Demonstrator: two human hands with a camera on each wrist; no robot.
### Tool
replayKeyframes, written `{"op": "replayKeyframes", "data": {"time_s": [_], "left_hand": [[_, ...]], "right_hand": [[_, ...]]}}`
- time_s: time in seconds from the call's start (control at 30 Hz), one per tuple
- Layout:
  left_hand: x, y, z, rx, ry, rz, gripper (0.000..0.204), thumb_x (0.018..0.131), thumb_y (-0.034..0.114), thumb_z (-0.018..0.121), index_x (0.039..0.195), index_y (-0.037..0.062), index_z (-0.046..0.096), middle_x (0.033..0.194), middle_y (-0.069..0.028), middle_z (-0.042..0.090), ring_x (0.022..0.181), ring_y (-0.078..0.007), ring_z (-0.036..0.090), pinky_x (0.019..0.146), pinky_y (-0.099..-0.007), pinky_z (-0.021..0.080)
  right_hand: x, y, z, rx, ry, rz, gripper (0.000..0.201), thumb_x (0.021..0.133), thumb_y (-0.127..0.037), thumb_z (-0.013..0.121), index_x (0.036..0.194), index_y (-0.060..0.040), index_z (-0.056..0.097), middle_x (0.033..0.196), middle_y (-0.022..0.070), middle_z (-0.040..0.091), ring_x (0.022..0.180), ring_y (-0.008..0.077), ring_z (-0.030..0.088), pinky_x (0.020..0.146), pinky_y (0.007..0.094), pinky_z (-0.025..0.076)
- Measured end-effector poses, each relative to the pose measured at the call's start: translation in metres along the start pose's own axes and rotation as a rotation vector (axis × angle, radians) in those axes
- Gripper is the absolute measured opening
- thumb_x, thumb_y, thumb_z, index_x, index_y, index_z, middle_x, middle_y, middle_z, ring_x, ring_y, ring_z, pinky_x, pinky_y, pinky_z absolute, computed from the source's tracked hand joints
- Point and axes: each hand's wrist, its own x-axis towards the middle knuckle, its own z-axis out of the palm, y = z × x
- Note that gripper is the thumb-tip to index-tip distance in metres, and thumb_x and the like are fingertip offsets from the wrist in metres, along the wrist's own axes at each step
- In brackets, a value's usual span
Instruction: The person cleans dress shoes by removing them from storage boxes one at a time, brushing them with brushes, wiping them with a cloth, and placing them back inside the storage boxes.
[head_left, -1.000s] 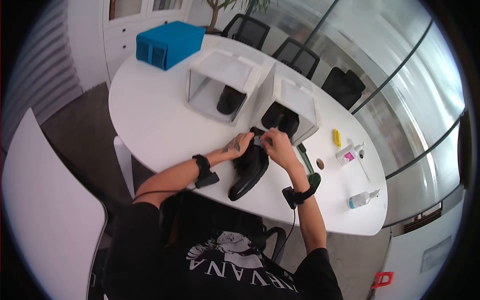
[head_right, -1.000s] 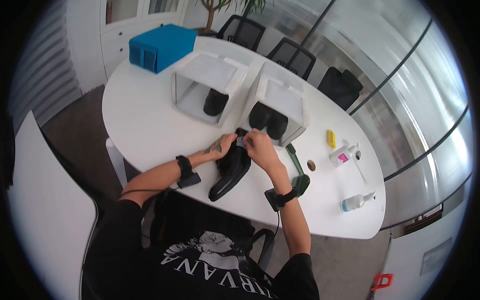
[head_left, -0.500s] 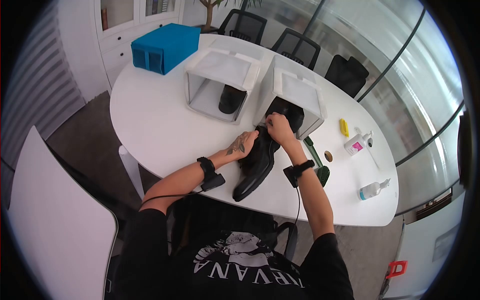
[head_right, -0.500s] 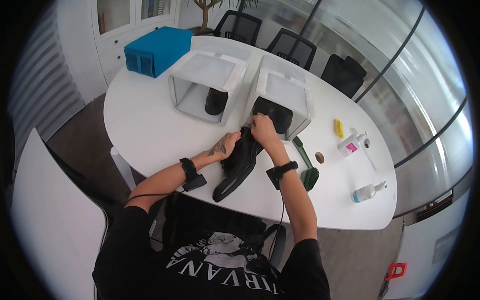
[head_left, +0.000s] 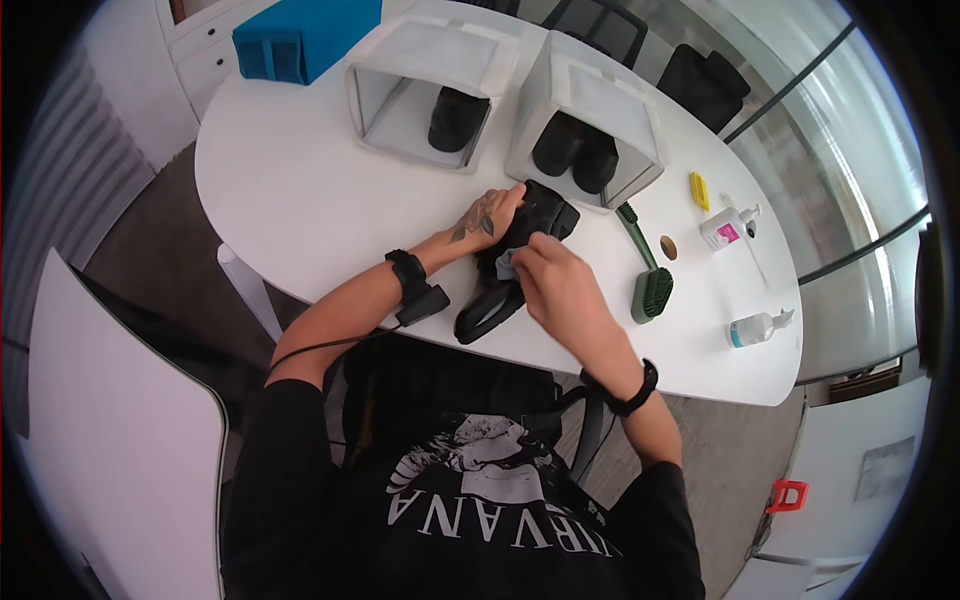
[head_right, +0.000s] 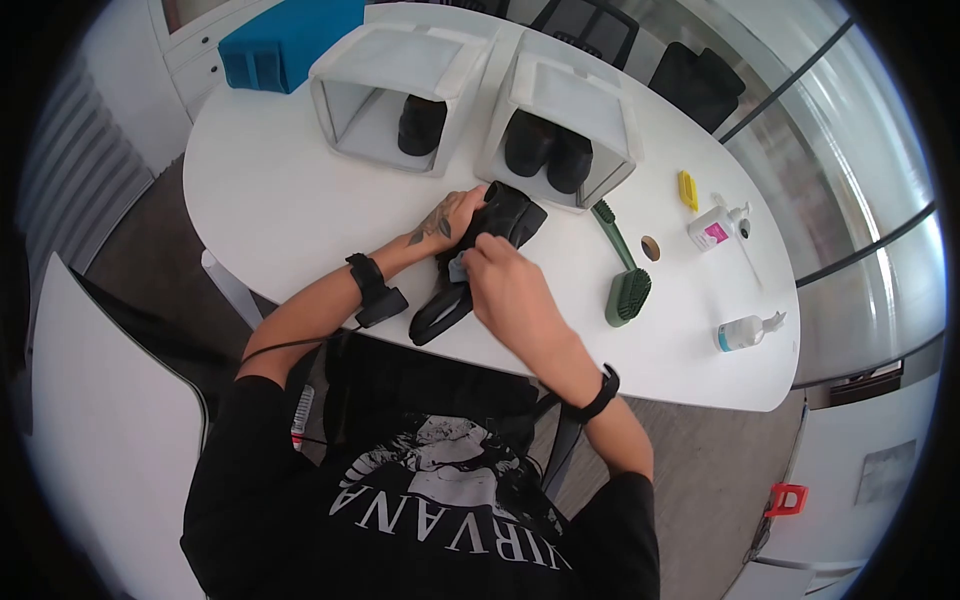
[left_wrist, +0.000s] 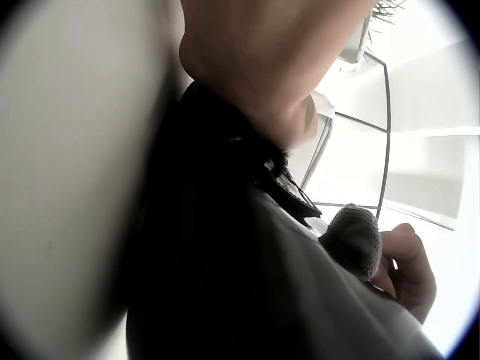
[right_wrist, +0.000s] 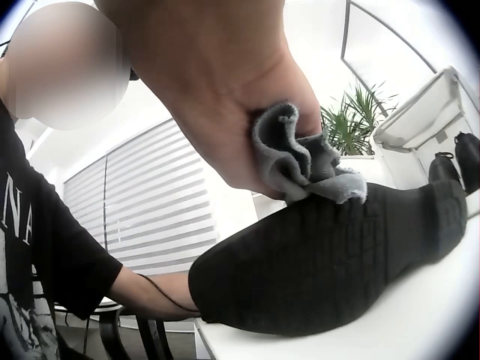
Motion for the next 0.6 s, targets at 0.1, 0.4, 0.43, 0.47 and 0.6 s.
{"op": "replayKeyframes", "data": {"time_s": [0.1, 0.4, 0.43, 0.47, 0.6], "left_hand": [[-0.004, -0.006, 0.004, 0.160, 0.032, 0.122, 0.039, 0.112, 0.025, 0.038, 0.129, -0.0038, 0.058, 0.105, -0.0266, 0.072, 0.102, -0.0453, 0.067, 0.089, -0.0498, 0.053], [-0.002, -0.014, 0.015, 0.118, -0.010, 0.019, 0.037, 0.111, 0.021, 0.041, 0.140, 0.0046, 0.055, 0.116, -0.0239, 0.069, 0.108, -0.0429, 0.065, 0.095, -0.0524, 0.052], [0.002, -0.008, 0.011, 0.143, -0.069, -0.024, 0.037, 0.110, 0.022, 0.042, 0.139, 0.0043, 0.055, 0.116, -0.0242, 0.069, 0.107, -0.0430, 0.065, 0.095, -0.0520, 0.052], [0.002, -0.005, 0.008, 0.136, -0.089, -0.026, 0.037, 0.110, 0.022, 0.042, 0.139, 0.0043, 0.055, 0.116, -0.0242, 0.069, 0.107, -0.0430, 0.065, 0.095, -0.0520, 0.052], [-0.002, -0.009, 0.009, 0.180, 0.067, 0.196, 0.039, 0.105, 0.011, 0.047, 0.141, -0.0026, 0.051, 0.104, -0.0280, 0.067, 0.096, -0.0445, 0.066, 0.082, -0.0523, 0.055]], "right_hand": [[0.023, 0.052, 0.008, -0.075, 0.020, 0.128, 0.006, 0.088, 0.002, 0.063, 0.094, 0.0029, 0.065, 0.096, 0.0206, 0.061, 0.090, 0.0445, 0.063, 0.079, 0.0510, 0.052], [0.007, 0.016, -0.004, 0.084, 0.000, 0.073, 0.009, 0.087, 0.004, 0.065, 0.096, 0.0038, 0.067, 0.095, 0.0200, 0.060, 0.086, 0.0434, 0.064, 0.077, 0.0486, 0.052], [0.002, 0.001, -0.004, 0.084, -0.025, 0.050, 0.010, 0.085, 0.006, 0.063, 0.094, 0.0047, 0.065, 0.095, 0.0199, 0.059, 0.089, 0.0425, 0.064, 0.078, 0.0480, 0.053], [-0.004, -0.014, -0.003, 0.087, -0.049, 0.033, 0.011, 0.082, 0.007, 0.061, 0.093, 0.0057, 0.063, 0.094, 0.0198, 0.058, 0.091, 0.0415, 0.063, 0.079, 0.0474, 0.055], [-0.030, -0.064, 0.014, 0.019, -0.165, -0.165, 0.021, 0.076, 0.003, 0.065, 0.096, 0.0027, 0.061, 0.101, 0.0159, 0.056, 0.097, 0.0342, 0.063, 0.081, 0.0427, 0.057]]}}
